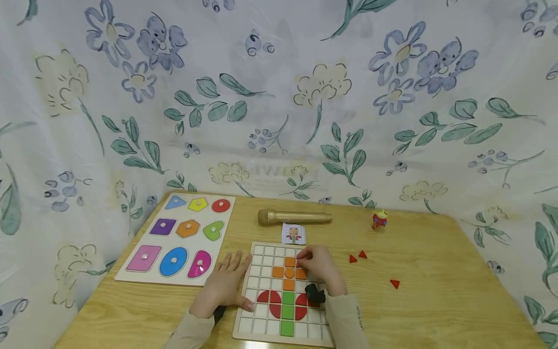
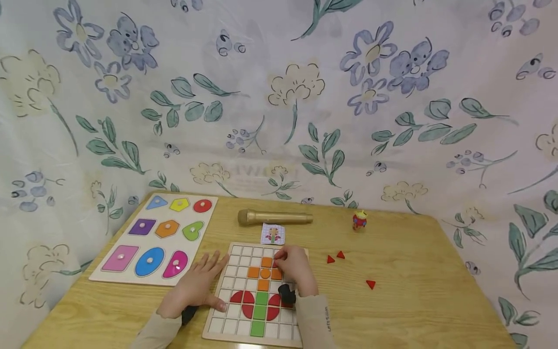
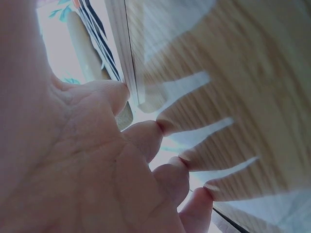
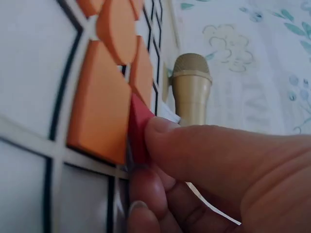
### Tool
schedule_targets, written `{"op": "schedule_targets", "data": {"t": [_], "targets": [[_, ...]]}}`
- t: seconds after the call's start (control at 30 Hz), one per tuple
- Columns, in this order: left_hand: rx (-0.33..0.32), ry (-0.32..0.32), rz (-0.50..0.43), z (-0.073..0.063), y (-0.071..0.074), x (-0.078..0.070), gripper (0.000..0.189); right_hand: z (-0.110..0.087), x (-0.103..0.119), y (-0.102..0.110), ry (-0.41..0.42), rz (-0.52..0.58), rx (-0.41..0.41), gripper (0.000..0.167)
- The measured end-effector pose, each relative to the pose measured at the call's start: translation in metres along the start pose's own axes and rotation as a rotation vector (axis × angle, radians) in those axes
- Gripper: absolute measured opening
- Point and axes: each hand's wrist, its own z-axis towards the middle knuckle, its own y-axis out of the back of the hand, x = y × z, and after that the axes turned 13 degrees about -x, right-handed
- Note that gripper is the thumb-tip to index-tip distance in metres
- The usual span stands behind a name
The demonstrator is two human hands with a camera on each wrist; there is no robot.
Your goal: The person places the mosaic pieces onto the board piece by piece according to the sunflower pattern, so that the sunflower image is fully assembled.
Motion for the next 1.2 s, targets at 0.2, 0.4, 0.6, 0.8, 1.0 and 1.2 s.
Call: {"op": "schedule_targets", "data": {"t": [0.2,0.4,0.6,0.8,1.0,1.2], "targets": [[-0.003,-0.001,-0.002,0.000,0.002,-0.001,0.121,-0.001,0.001,-0.002,0.011,-0.018,-0.014,0.005],[0.005,0.003,-0.001,-0.001,0.002,-0.003,0.121,-0.003,0.000,-0.003,0.021,0.014,-0.022,0.005],[-0.003,-0.001,-0.001,0.001,0.005,-0.003,0.121,0.005,-0.017,0.018,-0.055,0.037,-0.160,0.011],[-0.005,-0.003,-0.001,0.004,0.006,-0.003,0.121,0.001,-0.056,0.069,-0.233,0.074,-0.393,0.023],[0.002,0.004,0.007,0.003,0.001,0.000,0.122,-0.009,-0.086,0.083,-0.387,0.039,-0.592,0.030],[0.005,0.008,-0.008,0.002,0.000,-0.002,0.122,-0.016,-0.092,0.080,-0.409,0.013,-0.580,0.039]]}}
